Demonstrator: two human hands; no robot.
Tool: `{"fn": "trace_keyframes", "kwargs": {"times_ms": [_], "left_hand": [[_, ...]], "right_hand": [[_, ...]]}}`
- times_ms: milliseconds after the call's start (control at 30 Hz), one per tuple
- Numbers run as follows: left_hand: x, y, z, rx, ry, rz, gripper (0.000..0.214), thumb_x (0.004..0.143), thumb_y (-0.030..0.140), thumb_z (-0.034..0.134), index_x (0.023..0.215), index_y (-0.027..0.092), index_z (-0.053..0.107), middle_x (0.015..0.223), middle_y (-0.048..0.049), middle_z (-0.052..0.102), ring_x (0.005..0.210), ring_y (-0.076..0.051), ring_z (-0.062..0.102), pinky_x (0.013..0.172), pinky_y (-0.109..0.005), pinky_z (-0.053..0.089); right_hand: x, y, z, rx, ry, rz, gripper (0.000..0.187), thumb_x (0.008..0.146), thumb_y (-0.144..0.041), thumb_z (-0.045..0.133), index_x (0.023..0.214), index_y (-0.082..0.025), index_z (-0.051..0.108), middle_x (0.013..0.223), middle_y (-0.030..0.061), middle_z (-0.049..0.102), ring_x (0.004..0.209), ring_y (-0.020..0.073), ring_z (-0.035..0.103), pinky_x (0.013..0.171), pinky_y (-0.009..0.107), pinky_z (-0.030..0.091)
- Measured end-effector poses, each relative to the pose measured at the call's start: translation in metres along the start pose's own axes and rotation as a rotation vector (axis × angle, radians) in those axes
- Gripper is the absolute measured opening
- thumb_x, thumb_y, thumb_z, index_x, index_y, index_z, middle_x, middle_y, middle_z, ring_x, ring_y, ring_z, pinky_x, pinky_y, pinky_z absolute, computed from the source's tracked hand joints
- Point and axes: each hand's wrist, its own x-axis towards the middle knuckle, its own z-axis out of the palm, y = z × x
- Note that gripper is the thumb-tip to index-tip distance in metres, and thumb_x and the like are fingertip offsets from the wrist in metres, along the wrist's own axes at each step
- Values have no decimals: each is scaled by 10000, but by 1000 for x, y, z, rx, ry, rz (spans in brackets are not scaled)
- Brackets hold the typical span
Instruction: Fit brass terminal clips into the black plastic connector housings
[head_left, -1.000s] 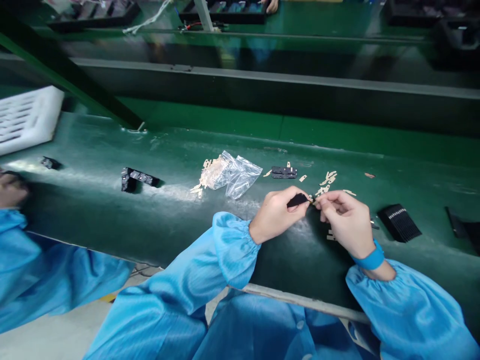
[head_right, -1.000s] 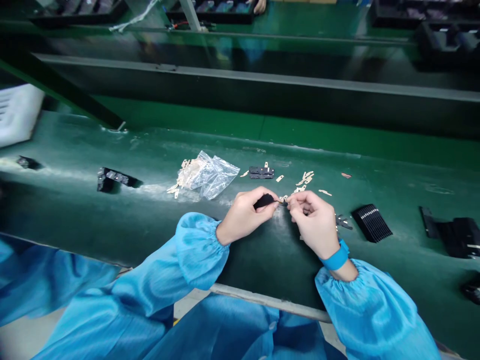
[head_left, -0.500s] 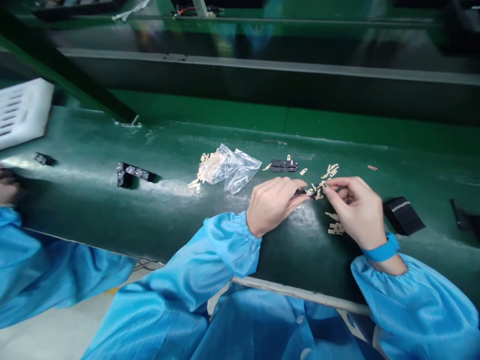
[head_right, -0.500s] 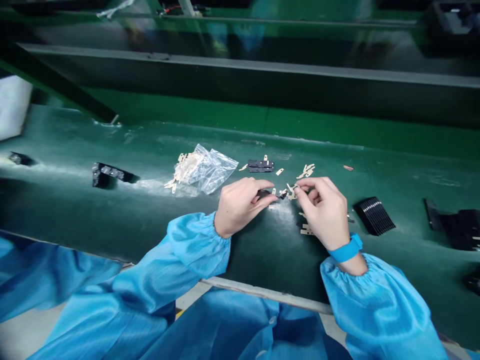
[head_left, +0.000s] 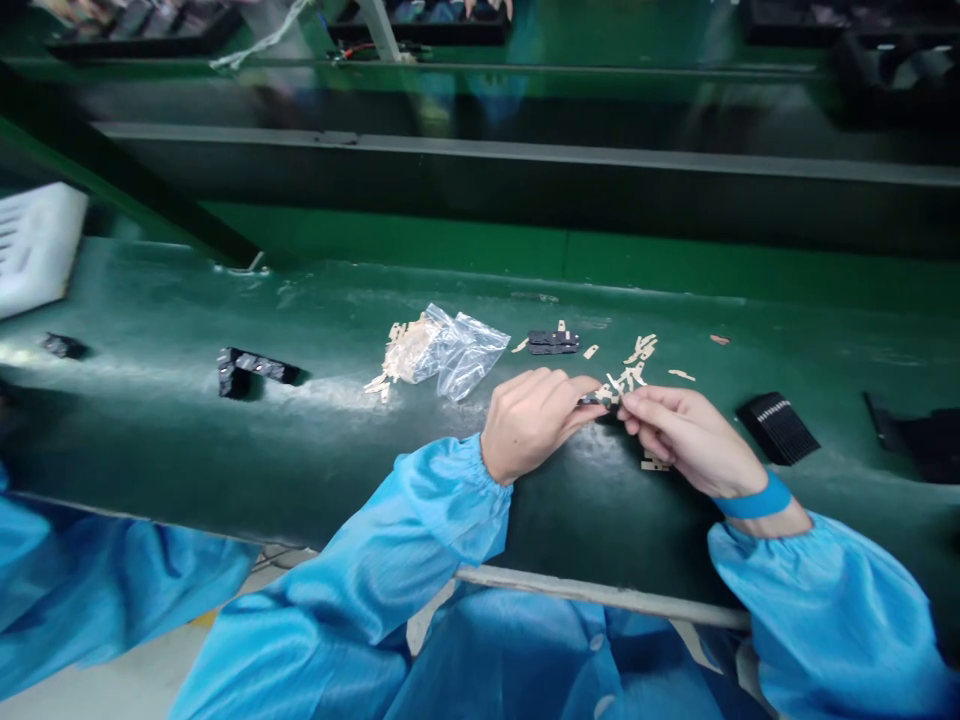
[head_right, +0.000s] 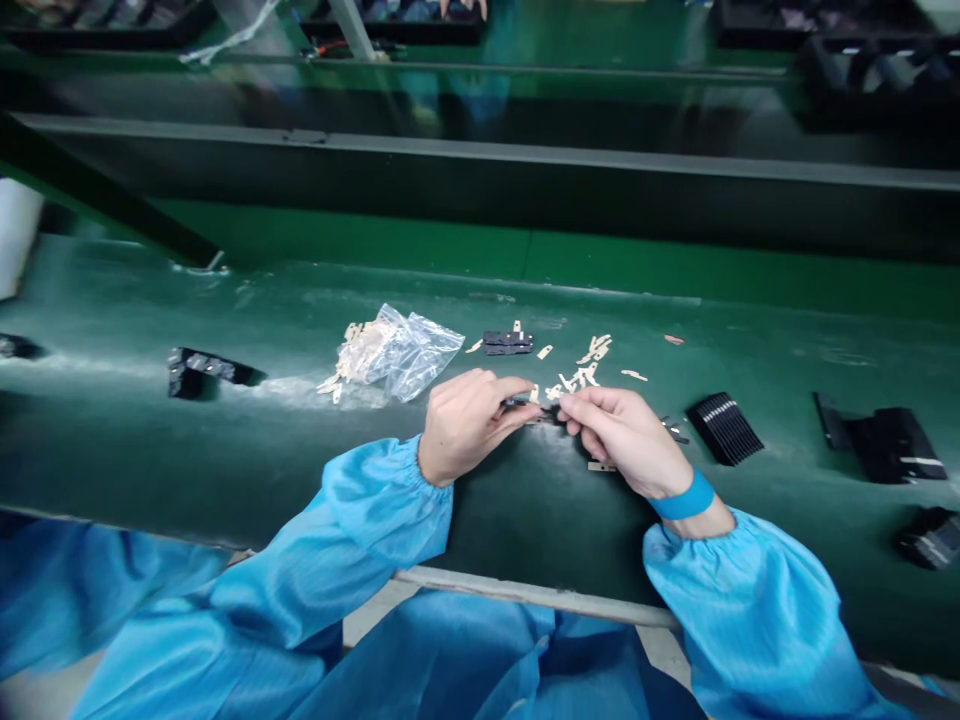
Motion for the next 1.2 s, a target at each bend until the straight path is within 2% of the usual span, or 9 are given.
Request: {"fn": "trace_keyframes", "kwargs": {"times_ms": [67, 200, 333, 400, 500, 567, 700, 933, 1200], "left_hand": [[1, 1, -4, 4, -24, 9, 232, 954, 403, 661, 1025, 184, 683, 679, 4, 637, 636, -134, 605, 640, -278, 411], [-1, -3, -10, 57, -64, -14, 221, 923, 403, 701, 1022, 206, 720, 664, 0, 624, 624, -148, 594, 612, -287, 382], [-2, -9, -7, -4, -92, -35, 276, 879, 408, 748, 1060, 203, 710, 685, 13, 611, 633, -154, 597, 631, -273, 417], [-2, -8, -7, -64, -144, -170, 298, 912, 426, 701, 1120, 214, 700, 742, 9, 635, 652, -147, 608, 658, -268, 445], [0, -4, -8, -101, -137, -350, 336, 888, 467, 703, 1124, 227, 704, 713, 39, 608, 593, -121, 582, 634, -266, 445], [2, 0, -9, -110, -128, -426, 331, 865, 471, 705, 1103, 239, 706, 664, 58, 566, 557, -109, 551, 618, -273, 429], [8, 8, -14, -162, -225, -532, 318, 942, 485, 556, 1181, 302, 659, 717, 45, 536, 629, -128, 558, 697, -352, 411], [9, 13, -18, -190, -267, -563, 341, 975, 503, 500, 1236, 319, 618, 756, 34, 495, 672, -146, 543, 740, -415, 387], [10, 14, -18, -220, -237, -560, 323, 960, 462, 525, 1249, 357, 625, 756, 27, 494, 667, -144, 517, 728, -434, 373]], "right_hand": [[-1, -1, 4, 14, 7, -8, 435, 808, -564, 753, 762, -142, 660, 612, -22, 580, 393, 24, 339, 376, 185, 209], [-1, -4, 13, 62, -61, -30, 371, 781, -495, 774, 703, -168, 616, 458, -83, 458, 376, 41, 326, 371, 178, 210], [10, -5, 15, 143, 111, -163, 349, 718, -431, 828, 712, -173, 592, 506, -88, 499, 415, 41, 372, 408, 184, 265], [14, -3, 17, 178, 200, -222, 349, 684, -407, 854, 738, -171, 602, 575, -78, 539, 469, 45, 421, 454, 187, 321], [19, 1, 22, 207, 216, -287, 379, 654, -434, 874, 746, -164, 624, 677, -43, 610, 570, 65, 502, 543, 202, 403], [22, 5, 23, 207, 218, -308, 389, 650, -454, 877, 754, -162, 640, 699, -35, 624, 598, 75, 516, 572, 212, 420], [27, 13, 23, 187, 223, -326, 373, 670, -454, 869, 772, -164, 657, 717, -29, 633, 628, 89, 533, 595, 221, 430], [29, 17, 23, 152, 194, -362, 321, 718, -421, 847, 805, -167, 670, 716, -36, 621, 637, 91, 531, 623, 227, 444], [26, 14, 23, 138, 186, -318, 376, 699, -484, 849, 805, -174, 664, 739, -19, 637, 668, 105, 552, 601, 221, 444]]}}
